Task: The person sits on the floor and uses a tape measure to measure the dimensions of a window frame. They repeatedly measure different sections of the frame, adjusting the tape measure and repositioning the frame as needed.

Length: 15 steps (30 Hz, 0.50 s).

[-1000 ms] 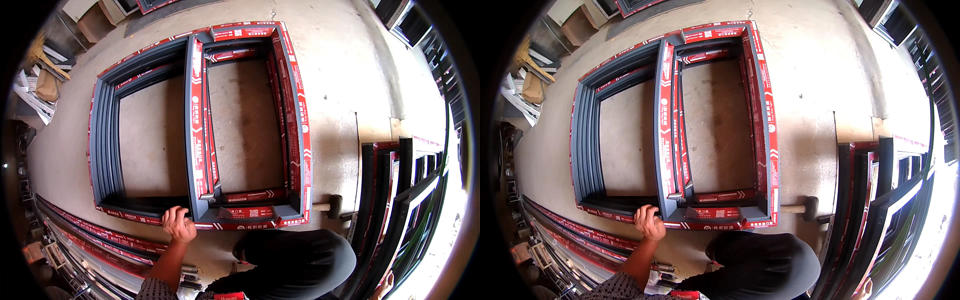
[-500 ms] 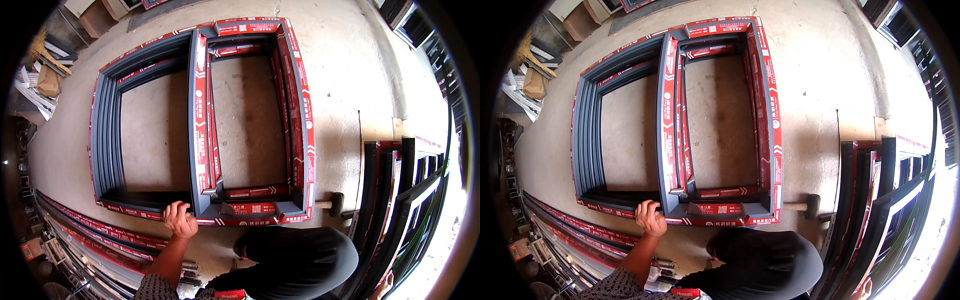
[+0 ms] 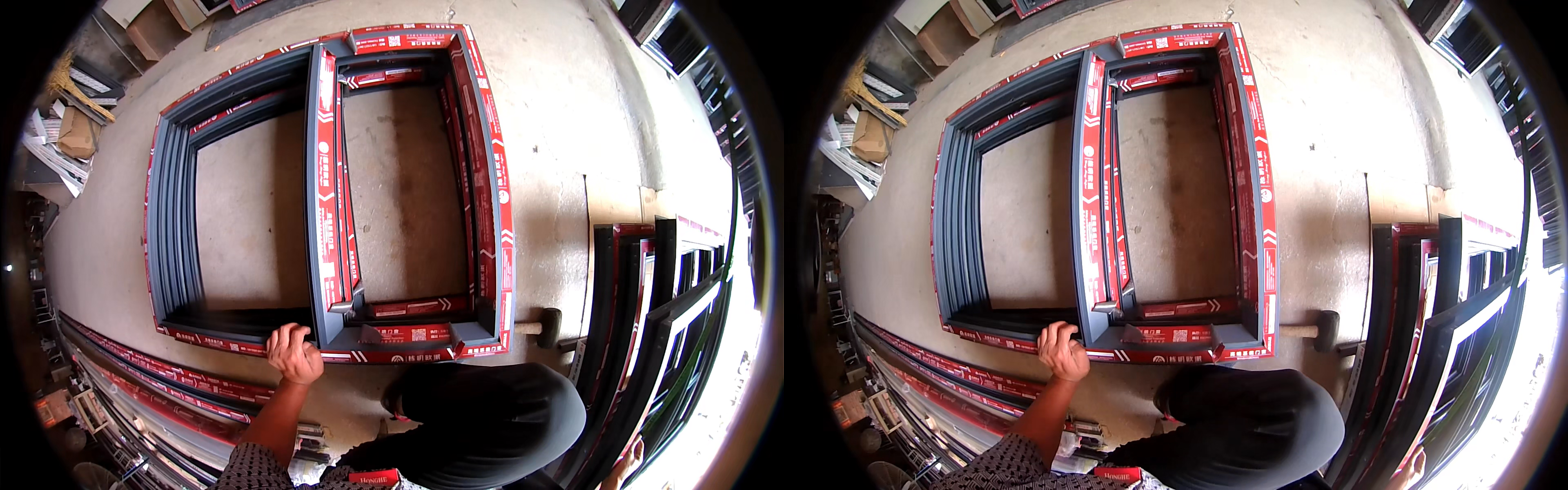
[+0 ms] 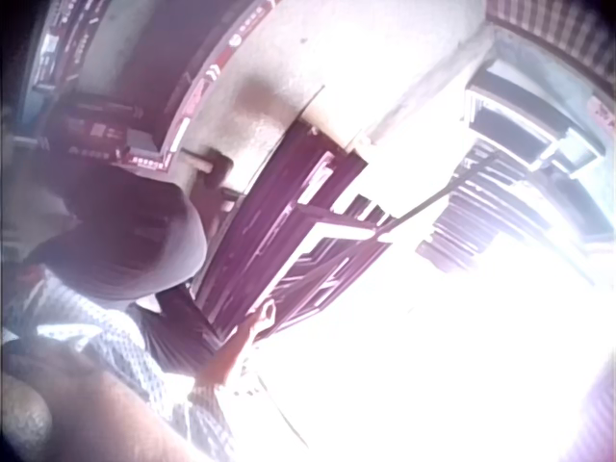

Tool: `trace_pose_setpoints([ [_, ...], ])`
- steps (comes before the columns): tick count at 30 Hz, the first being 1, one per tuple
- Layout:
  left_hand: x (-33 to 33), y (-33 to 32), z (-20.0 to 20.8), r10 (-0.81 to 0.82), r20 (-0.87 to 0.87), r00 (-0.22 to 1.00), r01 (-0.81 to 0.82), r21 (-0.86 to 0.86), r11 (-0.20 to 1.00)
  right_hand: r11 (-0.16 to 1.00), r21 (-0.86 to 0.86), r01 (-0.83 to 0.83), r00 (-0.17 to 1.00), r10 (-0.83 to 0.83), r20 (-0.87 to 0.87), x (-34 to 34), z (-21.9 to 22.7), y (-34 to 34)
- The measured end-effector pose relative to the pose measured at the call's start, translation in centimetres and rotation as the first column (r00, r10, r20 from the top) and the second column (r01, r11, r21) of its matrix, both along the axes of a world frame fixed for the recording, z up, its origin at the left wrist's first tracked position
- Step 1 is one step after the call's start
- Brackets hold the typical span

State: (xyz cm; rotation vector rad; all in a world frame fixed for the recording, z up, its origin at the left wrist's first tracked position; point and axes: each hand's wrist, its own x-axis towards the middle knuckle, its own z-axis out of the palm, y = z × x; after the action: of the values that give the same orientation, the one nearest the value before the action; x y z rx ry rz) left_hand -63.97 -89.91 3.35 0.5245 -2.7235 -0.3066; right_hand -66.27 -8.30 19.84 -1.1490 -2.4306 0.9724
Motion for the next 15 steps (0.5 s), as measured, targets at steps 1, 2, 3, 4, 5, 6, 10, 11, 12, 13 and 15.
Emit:
trace_pose_setpoints([
  [1, 0.0, 0.0, 0.0, -0.004, -0.002, 1.0, 0.004, -0.006, 1.0, 1.0, -0.003, 0.0, 1.0, 0.0, -0.008, 0.1, -0.3, 0.0],
  [2, 0.0, 0.0, 0.0, -0.007, -0.002, 1.0, 0.007, -0.007, 1.0, 1.0, -0.005, -0.002, 1.0, 0.001, -0.009, 0.5, -0.2, -0.1],
  [3, 0.0, -0.1, 0.0, -0.005, -0.001, 1.0, 0.005, -0.008, 1.0, 1.0, -0.008, -0.005, 1.0, 0.005, -0.013, 0.5, -0.3, -0.1],
  [4, 0.1, -0.1, 0.0, -0.003, 0.0, 1.0, 0.003, -0.008, 1.0, 1.0, -0.006, -0.012, 1.0, 0.011, -0.012, 0.4, -0.4, -0.1],
  [5, 0.1, -0.1, 0.0, -0.001, 0.003, 1.0, 0.001, -0.008, 1.0, 1.0, -0.007, -0.014, 1.0, 0.014, -0.014, 0.5, -0.3, 0.0],
  [6, 0.1, -0.1, -0.1, -0.001, 0.004, 1.0, 0.001, -0.009, 1.0, 1.0, -0.01, -0.017, 1.0, 0.017, -0.014, 0.6, -0.3, 0.0],
  [10, -0.1, 0.1, 0.2, 0.001, -0.003, 1.0, -0.001, 0.021, 1.0, 0.999, -0.008, -0.035, 0.999, 0.034, -0.025, 0.4, -0.6, 0.5],
  [11, 0.0, 0.1, 0.0, 0.001, -0.003, 1.0, -0.001, 0.015, 1.0, 0.999, -0.01, -0.04, 0.999, 0.039, -0.023, 0.6, -0.5, 0.8],
  [12, 0.1, 0.0, -0.1, -0.002, -0.004, 1.0, 0.002, 0.006, 1.0, 0.999, -0.011, -0.043, 0.999, 0.042, -0.026, 0.5, -0.7, 0.7],
  [13, 0.1, -0.1, -0.2, -0.005, -0.005, 1.0, 0.005, -0.003, 1.0, 0.999, -0.013, -0.045, 0.999, 0.044, -0.03, 0.7, -0.7, 0.7],
  [15, 0.2, -0.1, -0.3, -0.005, -0.005, 1.0, 0.005, -0.001, 1.0, 0.998, -0.013, -0.057, 0.998, 0.056, -0.031, 0.6, -0.7, 0.9],
])
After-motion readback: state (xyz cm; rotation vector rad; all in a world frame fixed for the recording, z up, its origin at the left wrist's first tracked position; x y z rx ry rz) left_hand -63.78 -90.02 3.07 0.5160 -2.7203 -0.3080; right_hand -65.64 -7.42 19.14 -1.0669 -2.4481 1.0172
